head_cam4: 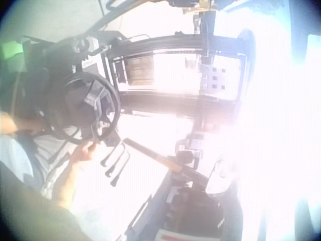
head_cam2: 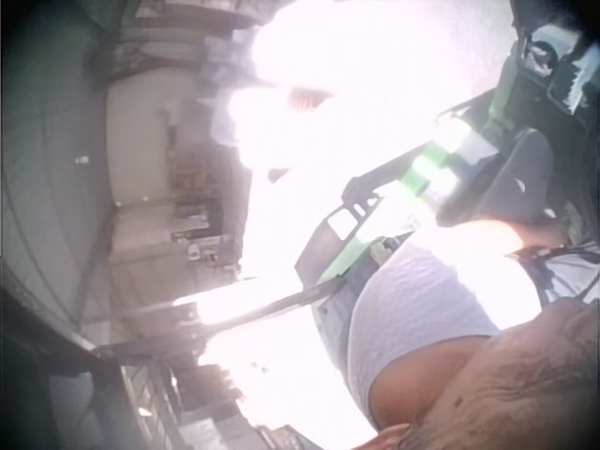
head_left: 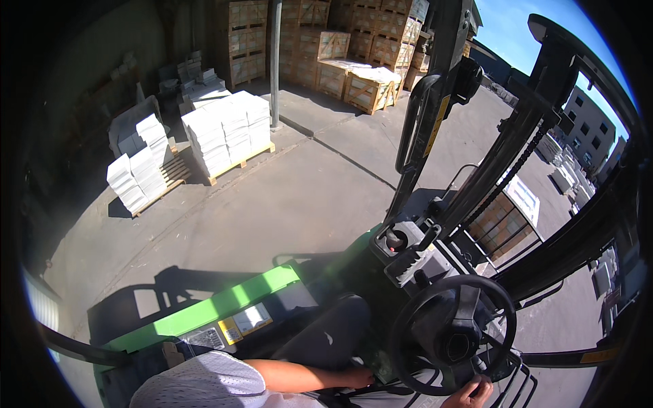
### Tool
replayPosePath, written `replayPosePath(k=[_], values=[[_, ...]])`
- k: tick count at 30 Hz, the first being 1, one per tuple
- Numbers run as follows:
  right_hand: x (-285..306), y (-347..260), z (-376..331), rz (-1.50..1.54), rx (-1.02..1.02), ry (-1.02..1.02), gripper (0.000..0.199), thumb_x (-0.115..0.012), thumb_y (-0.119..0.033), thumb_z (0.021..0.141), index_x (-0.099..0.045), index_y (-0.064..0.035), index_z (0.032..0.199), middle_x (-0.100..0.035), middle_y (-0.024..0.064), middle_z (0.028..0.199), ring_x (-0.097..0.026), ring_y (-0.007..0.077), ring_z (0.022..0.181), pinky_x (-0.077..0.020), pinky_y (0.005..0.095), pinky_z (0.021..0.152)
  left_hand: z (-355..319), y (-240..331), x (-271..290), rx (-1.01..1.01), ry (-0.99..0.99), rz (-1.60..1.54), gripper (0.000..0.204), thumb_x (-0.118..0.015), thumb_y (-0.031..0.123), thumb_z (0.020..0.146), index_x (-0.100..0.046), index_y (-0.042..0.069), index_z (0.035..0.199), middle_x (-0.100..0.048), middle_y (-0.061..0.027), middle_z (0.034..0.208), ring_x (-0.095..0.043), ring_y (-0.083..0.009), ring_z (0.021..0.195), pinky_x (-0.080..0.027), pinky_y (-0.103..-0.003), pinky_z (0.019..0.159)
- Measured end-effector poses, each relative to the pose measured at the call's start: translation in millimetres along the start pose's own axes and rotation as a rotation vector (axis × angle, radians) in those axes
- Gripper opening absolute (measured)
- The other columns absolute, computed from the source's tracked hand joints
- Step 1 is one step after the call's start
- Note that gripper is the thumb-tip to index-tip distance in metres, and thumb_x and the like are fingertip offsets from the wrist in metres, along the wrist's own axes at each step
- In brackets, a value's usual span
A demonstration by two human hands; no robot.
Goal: The person operates a forklift, steering and maneuvering through a warehouse filled with stacked furniture and pallets. The forklift is driven from an indoor area to an outdoor yard where more pallets are stored.
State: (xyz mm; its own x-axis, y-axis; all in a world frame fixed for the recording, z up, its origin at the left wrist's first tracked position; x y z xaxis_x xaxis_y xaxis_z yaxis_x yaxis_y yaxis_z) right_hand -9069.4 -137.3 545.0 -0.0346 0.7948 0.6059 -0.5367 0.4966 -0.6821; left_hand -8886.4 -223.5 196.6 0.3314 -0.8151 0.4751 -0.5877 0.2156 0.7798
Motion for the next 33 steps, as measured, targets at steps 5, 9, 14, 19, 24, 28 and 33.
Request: replayPosePath(k=[5, 9, 14, 19, 24, 28, 33], values=[[-53.8, -14.7, 149.9, 0.38, 0.084, 0.226, 0.034, -0.058, -0.03, 0.106, -0.069, 0.0027, 0.107, -0.07, 0.015, 0.1, -0.067, 0.0292, 0.089, -0.0549, 0.0392, 0.085, 44.0, 32.6, 28.3, 0.06, -0.074, 0.055, 0.041, -0.045, 0.037, 0.105, -0.069, 0.004, 0.099, -0.074, -0.0179, 0.086, -0.068, -0.0298, 0.051, -0.06, -0.048, 0.065], [-144.2, -95.1, 179.5, 0.431, 0.439, 0.157, 0.029, -0.062, -0.026, 0.104, -0.066, 0.0019, 0.099, -0.067, 0.0151, 0.093, -0.065, 0.0309, 0.086, -0.0522, 0.0422, 0.083, 67.5, 60.7, 58.2, 0.2, -0.139, 0.046, 0.042, -0.045, 0.038, 0.106, -0.067, 0.002, 0.103, -0.075, -0.0172, 0.089, -0.069, -0.0289, 0.052, -0.061, -0.048, 0.064], [-178.1, -126.7, 67.5, 0.427, 0.581, -0.028, 0.009, -0.068, -0.007, 0.094, -0.064, -0.0014, 0.089, -0.066, 0.0127, 0.095, -0.063, 0.0348, 0.09, -0.0498, 0.0451, 0.083, 101.0, 76.9, 83.6, 0.115, -0.111, -0.065, 0.045, -0.048, 0.037, 0.102, -0.073, 0.001, 0.112, -0.075, -0.0193, 0.085, -0.071, -0.0306, 0.052, -0.062, -0.046, 0.059], [-128.7, -62.5, 50.6, 0.273, 0.623, -0.174, 0.012, -0.067, -0.013, 0.099, -0.069, -0.0029, 0.104, -0.069, 0.0184, 0.107, -0.065, 0.039, 0.103, -0.0515, 0.0523, 0.092, 138.3, 81.0, 102.2, 0.101, -0.127, 0.043, 0.044, -0.046, 0.038, 0.103, -0.074, 0.004, 0.104, -0.073, -0.0156, 0.072, -0.069, -0.0299, 0.051, -0.06, -0.045, 0.055], [-110.8, -25.8, 106.3, 0.062, 0.481, -0.047, 0.012, -0.068, -0.014, 0.1, -0.069, -0.0016, 0.1, -0.07, 0.0177, 0.104, -0.064, 0.0414, 0.103, -0.05, 0.0555, 0.096, 175.5, 69.8, 119.7, 0.071, -0.134, 0.039, 0.043, -0.047, 0.038, 0.105, -0.074, 0.005, 0.102, -0.074, -0.0154, 0.078, -0.069, -0.0309, 0.055, -0.059, -0.047, 0.064], [-130.7, -11.1, 184.9, 0.156, 0.267, 0.151, 0.004, -0.067, -0.006, 0.093, -0.065, -0.0022, 0.092, -0.066, 0.013, 0.101, -0.063, 0.0322, 0.097, -0.0499, 0.0449, 0.09, 208.6, 73.6, 146.3, -0.362, 0.206, 0.285, 0.043, -0.047, 0.039, 0.105, -0.074, 0.006, 0.103, -0.074, -0.0195, 0.082, -0.071, -0.0359, 0.06, -0.059, -0.05, 0.068], [-180.1, -31.7, 319.9, 0.362, 0.124, 0.314, 0.006, -0.062, -0.003, 0.094, -0.061, -0.0004, 0.089, -0.066, 0.0101, 0.101, -0.06, 0.0233, 0.094, -0.049, 0.0355, 0.086, 260.3, 96.1, 198.0, -0.05, -0.081, 0.219, 0.044, -0.048, 0.041, 0.104, -0.074, 0.006, 0.102, -0.072, -0.0153, 0.071, -0.072, -0.035, 0.065, -0.059, -0.05, 0.074]])
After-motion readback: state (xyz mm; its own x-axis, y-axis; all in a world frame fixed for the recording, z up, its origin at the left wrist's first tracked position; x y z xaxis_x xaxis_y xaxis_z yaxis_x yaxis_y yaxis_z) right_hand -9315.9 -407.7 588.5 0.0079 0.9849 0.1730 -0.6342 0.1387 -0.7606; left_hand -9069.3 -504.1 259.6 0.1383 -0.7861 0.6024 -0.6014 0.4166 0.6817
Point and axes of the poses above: each hand's wrist, its own z-axis towards the middle knuckle, its own x-axis out of the back of the hand, y = z × x, the point moved 2 cm from there along z, towards the middle knuckle
